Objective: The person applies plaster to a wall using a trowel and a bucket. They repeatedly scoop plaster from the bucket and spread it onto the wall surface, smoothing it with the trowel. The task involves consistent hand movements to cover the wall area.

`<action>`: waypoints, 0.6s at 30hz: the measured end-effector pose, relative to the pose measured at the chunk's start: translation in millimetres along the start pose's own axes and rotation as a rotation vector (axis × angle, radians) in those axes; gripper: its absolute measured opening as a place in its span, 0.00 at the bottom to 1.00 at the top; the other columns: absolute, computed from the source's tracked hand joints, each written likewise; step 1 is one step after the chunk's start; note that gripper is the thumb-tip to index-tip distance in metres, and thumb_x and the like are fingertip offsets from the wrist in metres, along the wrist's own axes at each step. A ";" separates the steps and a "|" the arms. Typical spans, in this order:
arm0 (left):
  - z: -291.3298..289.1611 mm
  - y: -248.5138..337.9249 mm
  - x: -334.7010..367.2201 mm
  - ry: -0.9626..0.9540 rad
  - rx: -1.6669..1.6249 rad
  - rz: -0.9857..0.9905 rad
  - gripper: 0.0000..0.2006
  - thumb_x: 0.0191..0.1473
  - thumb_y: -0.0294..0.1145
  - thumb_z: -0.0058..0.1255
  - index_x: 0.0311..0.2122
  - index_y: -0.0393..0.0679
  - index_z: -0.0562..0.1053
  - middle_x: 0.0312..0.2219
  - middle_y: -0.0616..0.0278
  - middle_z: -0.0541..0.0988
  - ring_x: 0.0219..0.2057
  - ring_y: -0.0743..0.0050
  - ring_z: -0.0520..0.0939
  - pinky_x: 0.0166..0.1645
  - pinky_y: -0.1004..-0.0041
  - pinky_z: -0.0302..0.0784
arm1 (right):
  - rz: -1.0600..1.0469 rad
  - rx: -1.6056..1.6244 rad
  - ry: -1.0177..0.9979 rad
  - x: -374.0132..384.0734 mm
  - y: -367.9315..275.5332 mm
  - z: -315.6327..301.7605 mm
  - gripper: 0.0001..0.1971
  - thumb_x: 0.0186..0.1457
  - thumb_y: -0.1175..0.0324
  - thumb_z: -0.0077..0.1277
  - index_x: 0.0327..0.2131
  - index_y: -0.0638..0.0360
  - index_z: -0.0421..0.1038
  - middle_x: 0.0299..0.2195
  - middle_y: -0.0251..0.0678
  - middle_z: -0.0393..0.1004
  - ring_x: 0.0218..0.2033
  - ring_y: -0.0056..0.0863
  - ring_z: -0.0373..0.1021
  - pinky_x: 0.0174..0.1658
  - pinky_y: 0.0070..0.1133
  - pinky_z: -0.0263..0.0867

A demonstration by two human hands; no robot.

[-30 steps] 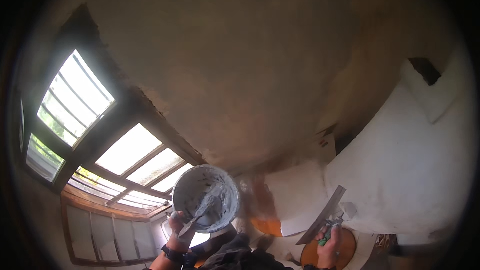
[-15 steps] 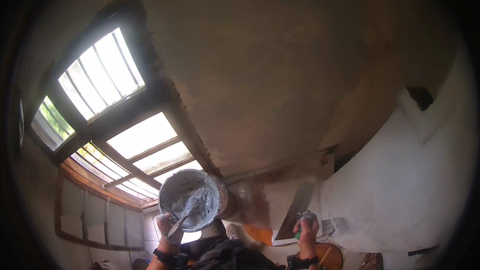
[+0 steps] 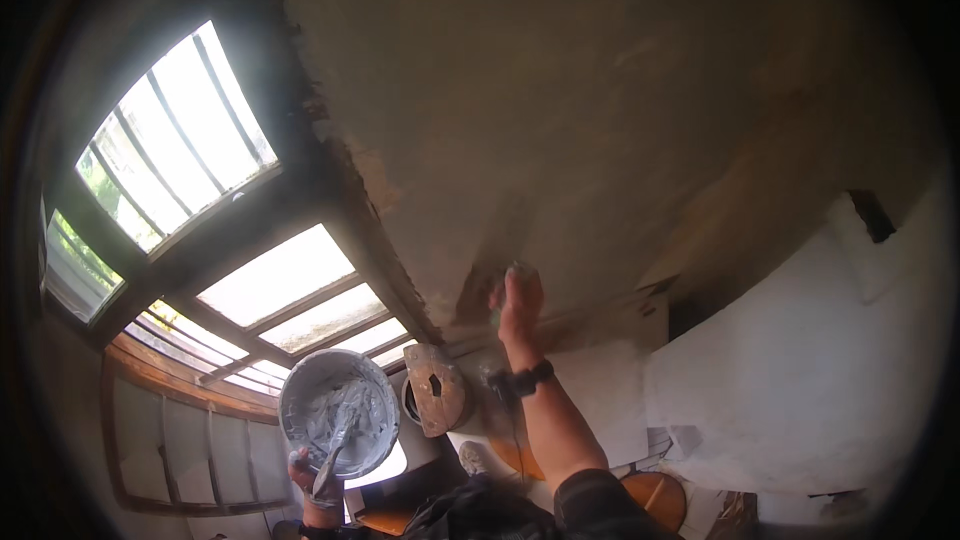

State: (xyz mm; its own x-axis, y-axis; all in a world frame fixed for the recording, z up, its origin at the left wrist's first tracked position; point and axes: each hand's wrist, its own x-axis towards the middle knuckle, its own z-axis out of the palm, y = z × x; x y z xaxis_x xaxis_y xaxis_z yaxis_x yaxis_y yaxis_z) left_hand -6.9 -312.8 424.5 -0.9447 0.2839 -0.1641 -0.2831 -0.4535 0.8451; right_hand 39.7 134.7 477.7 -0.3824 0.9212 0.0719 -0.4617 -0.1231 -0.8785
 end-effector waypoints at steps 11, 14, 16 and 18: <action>-4.1 47.4 31.2 0.065 -0.321 -0.130 0.32 0.44 0.42 0.50 0.56 0.40 0.62 0.51 0.54 0.70 0.50 0.52 0.72 0.56 0.56 0.68 | -0.288 0.075 -0.008 67.1 36.9 119.7 0.12 0.62 0.60 0.42 0.38 0.59 0.61 0.21 0.31 0.65 0.18 0.21 0.62 0.22 0.21 0.60; -1.1 53.0 37.0 0.138 -0.343 -0.147 0.34 0.42 0.41 0.49 0.56 0.39 0.62 0.50 0.51 0.71 0.48 0.48 0.75 0.53 0.53 0.71 | -0.249 0.073 -0.014 60.1 54.0 122.2 0.10 0.62 0.63 0.42 0.37 0.59 0.61 0.20 0.31 0.65 0.17 0.20 0.62 0.22 0.20 0.60; 2.4 56.1 39.2 0.128 -0.340 -0.143 0.33 0.42 0.41 0.49 0.56 0.39 0.62 0.50 0.52 0.72 0.48 0.49 0.74 0.54 0.53 0.70 | -0.208 0.027 -0.046 46.8 64.0 116.8 0.09 0.61 0.64 0.42 0.37 0.59 0.61 0.20 0.31 0.65 0.18 0.20 0.62 0.22 0.20 0.59; 8.1 56.3 44.9 0.105 -0.344 -0.148 0.33 0.42 0.41 0.49 0.56 0.39 0.63 0.50 0.52 0.72 0.49 0.50 0.74 0.54 0.54 0.70 | -0.188 -0.080 -0.089 36.2 64.6 100.8 0.10 0.60 0.64 0.42 0.38 0.59 0.61 0.20 0.30 0.66 0.19 0.19 0.62 0.23 0.20 0.60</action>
State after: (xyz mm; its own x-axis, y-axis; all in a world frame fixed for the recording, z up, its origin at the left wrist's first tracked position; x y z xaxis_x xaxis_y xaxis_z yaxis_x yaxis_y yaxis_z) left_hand -63.8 -318.7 468.8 -0.8961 0.2879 -0.3378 -0.4401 -0.6757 0.5914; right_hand -84.7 122.8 471.2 -0.3660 0.8888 0.2759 -0.4678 0.0806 -0.8802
